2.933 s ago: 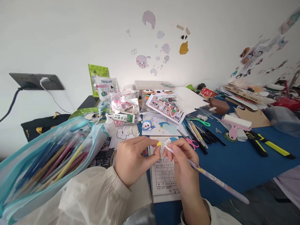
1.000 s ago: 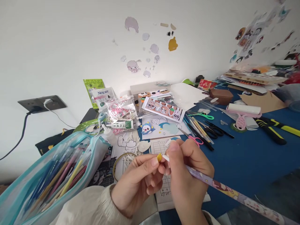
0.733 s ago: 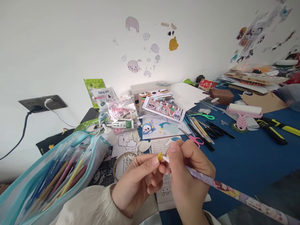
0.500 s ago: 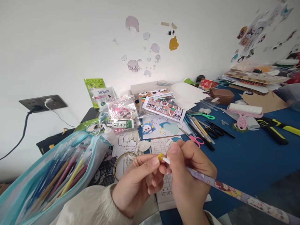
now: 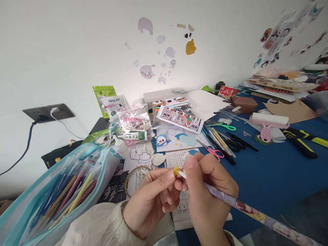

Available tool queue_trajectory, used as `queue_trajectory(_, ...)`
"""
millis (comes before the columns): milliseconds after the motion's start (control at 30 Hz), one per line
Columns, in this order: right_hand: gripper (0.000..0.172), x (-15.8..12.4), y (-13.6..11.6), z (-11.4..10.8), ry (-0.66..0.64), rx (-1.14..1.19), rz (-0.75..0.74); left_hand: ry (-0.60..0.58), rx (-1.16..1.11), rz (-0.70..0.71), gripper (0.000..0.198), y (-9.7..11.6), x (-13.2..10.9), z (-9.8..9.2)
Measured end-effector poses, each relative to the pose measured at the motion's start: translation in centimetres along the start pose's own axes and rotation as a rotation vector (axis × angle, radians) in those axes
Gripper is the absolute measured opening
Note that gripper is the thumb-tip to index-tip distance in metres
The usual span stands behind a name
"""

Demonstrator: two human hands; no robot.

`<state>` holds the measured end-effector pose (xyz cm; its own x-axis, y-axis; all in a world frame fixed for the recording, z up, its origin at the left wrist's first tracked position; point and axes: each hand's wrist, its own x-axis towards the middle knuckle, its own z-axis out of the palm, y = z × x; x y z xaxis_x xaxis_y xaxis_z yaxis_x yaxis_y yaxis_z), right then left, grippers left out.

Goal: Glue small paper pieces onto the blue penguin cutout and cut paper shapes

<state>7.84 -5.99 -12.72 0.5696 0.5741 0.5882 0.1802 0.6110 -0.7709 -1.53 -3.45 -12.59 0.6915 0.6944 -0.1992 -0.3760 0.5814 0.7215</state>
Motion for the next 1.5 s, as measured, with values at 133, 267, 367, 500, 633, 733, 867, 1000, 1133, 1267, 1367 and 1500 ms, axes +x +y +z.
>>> queue_trajectory(133,0.041,-0.1,0.1,-0.1,-0.013,-0.002,-0.029,0.005,-0.017,-0.001,0.032,0.0,-0.1,0.0)
queue_trajectory(267,0.041,-0.2,0.3,-0.3,-0.01,-0.053,-0.064,0.01,-0.033,-0.022,0.032,0.0,-0.1,0.0)
queue_trajectory(367,0.042,-0.3,0.3,-0.3,-0.004,-0.048,-0.061,0.018,-0.041,-0.032,0.031,-0.1,-0.2,0.0)
queue_trajectory(500,0.041,-0.2,0.3,0.0,0.001,0.109,0.03,0.015,-0.052,-0.039,0.031,-0.2,-0.4,0.1)
queue_trajectory(633,0.04,0.1,0.3,0.0,0.11,0.36,0.176,0.027,-0.082,-0.03,0.026,-0.1,-0.4,0.2)
queue_trajectory(733,0.035,0.1,0.1,-0.2,0.069,0.41,0.199,0.036,-0.094,-0.022,0.025,0.0,-0.2,0.2)
queue_trajectory(867,0.03,-0.5,-0.5,-0.1,0.062,0.392,0.188,0.048,-0.082,-0.022,0.033,0.1,-0.2,0.1)
queue_trajectory(1000,0.032,-0.9,-1.1,0.2,0.12,0.297,0.177,0.039,-0.077,-0.038,0.037,0.1,-0.2,0.2)
queue_trajectory(1133,0.033,-0.9,-1.3,0.3,0.13,0.202,0.161,0.009,-0.08,-0.032,0.038,0.2,-0.2,0.3)
queue_trajectory(1267,0.038,-0.7,-1.2,0.3,0.148,0.047,0.163,-0.008,-0.081,-0.02,0.037,0.4,-0.2,0.2)
queue_trajectory(1367,0.041,-0.6,-1.2,0.3,0.165,-0.024,0.153,-0.016,-0.079,-0.016,0.036,0.4,-0.1,0.3)
queue_trajectory(1500,0.04,-0.4,-1.3,0.2,0.17,-0.098,0.143,-0.018,-0.072,-0.023,0.036,0.5,-0.1,0.4)
